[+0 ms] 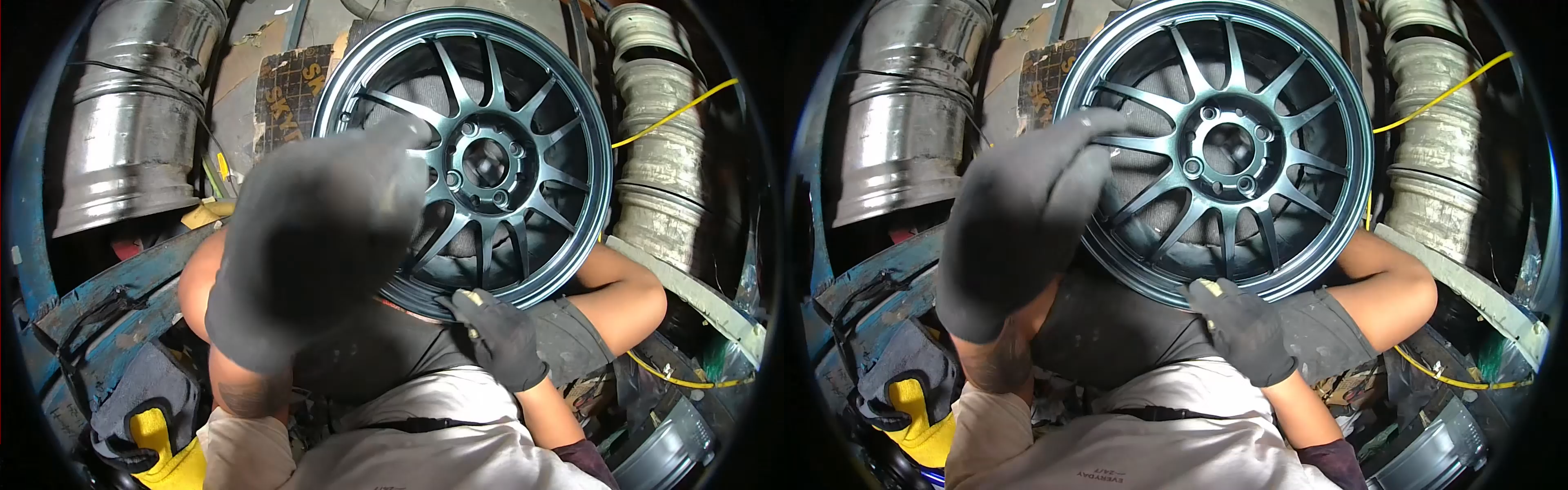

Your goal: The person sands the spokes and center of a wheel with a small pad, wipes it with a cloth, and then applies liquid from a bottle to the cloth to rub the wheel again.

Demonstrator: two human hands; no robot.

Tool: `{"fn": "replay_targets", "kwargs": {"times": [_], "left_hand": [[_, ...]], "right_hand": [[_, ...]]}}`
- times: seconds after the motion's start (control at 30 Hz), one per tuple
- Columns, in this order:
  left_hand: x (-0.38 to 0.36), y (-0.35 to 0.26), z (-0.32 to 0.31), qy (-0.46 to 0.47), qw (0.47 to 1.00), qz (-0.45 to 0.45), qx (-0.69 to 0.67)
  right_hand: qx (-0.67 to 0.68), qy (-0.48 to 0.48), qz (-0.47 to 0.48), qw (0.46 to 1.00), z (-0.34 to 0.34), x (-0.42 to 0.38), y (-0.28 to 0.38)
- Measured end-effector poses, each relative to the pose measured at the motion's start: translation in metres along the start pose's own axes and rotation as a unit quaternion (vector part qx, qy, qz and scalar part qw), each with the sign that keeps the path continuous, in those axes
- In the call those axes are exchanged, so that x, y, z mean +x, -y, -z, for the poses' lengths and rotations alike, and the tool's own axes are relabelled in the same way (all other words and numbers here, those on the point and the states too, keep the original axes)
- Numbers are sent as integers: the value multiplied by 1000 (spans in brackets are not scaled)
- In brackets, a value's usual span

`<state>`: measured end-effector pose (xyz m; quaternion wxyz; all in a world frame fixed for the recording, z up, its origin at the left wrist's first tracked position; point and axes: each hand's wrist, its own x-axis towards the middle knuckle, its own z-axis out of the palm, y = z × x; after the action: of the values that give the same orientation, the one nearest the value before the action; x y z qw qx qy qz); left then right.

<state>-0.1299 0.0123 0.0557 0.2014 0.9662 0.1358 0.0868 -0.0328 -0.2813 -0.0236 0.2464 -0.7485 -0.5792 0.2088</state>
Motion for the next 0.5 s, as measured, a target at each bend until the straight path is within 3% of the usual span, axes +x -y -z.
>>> {"fn": "replay_targets", "kwargs": {"times": [0.13, 0.27, 0.5], "left_hand": [[-7, -9, 0, 48, 997, -11, -60], [-19, -8, -9, -37, 993, 15, -107], [-20, -6, -10, -61, 995, 6, -79]], "right_hand": [[-57, 80, 34, 995, -7, -8, 9], [10, 135, 5, 991, -7, 4, 16], [7, 145, 1, 989, -10, 2, 1]]}}
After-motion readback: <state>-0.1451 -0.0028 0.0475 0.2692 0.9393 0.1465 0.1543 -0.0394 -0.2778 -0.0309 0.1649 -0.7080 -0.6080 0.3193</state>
